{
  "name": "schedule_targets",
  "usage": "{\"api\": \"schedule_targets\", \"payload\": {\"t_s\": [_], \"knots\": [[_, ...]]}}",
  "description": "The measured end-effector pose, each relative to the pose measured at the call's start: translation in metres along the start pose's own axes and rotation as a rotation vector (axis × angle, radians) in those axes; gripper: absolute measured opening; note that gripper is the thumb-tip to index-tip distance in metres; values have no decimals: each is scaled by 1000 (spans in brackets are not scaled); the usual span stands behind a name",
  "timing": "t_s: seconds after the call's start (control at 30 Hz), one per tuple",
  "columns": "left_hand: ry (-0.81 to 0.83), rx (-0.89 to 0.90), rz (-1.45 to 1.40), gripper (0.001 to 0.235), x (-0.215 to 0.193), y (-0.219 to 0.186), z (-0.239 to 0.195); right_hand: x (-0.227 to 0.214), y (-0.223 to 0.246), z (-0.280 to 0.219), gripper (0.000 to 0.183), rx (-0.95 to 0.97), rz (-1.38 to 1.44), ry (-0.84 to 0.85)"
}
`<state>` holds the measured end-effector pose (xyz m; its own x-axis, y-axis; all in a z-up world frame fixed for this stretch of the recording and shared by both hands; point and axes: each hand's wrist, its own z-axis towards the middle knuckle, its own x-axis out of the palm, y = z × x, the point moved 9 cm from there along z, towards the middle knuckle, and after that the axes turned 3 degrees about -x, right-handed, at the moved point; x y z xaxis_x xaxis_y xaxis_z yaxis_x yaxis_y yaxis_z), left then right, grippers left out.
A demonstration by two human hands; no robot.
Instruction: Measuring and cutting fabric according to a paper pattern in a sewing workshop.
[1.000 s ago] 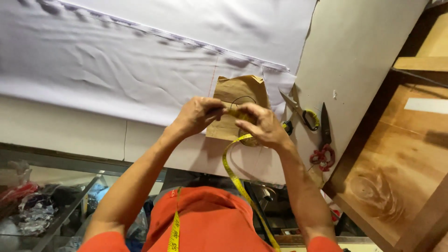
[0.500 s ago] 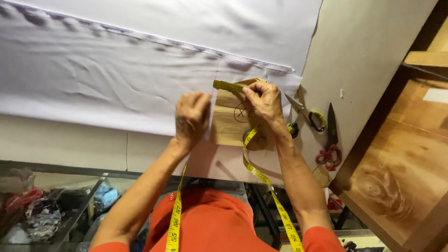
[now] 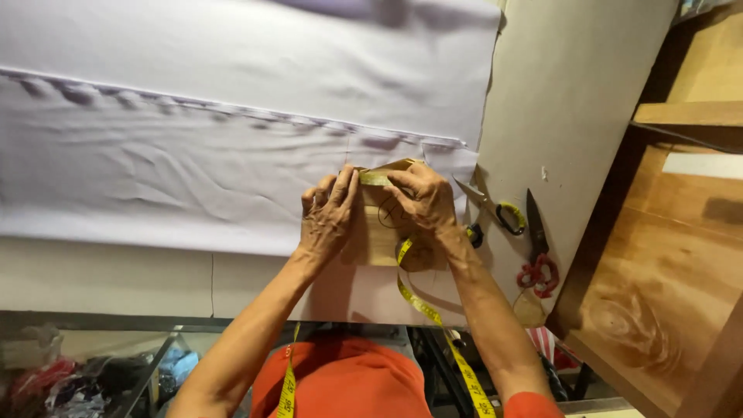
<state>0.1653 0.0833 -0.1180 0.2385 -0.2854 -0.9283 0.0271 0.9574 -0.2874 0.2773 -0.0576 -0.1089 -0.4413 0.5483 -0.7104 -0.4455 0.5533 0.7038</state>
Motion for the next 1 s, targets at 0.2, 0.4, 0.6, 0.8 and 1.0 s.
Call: {"api": "schedule_targets", "payload": {"t_s": [0.2, 0.4, 0.6, 0.8, 1.0], "knots": [[-139, -8, -53, 47, -17, -6, -14, 8, -25, -3, 16, 211, 258, -24], [-114, 21, -115, 46, -15, -23, -32, 9, -41, -7, 18, 480, 349, 45], [-90, 29, -119, 47, -25, -36, -30, 5, -31, -6, 16, 466, 237, 156], [-103, 26, -85, 41, -22, -36, -22, 18, -48, -7, 13, 439, 219, 158], [-129, 12, -7, 45, -18, -32, -3, 20, -44, -1, 13, 433, 202, 130]]}}
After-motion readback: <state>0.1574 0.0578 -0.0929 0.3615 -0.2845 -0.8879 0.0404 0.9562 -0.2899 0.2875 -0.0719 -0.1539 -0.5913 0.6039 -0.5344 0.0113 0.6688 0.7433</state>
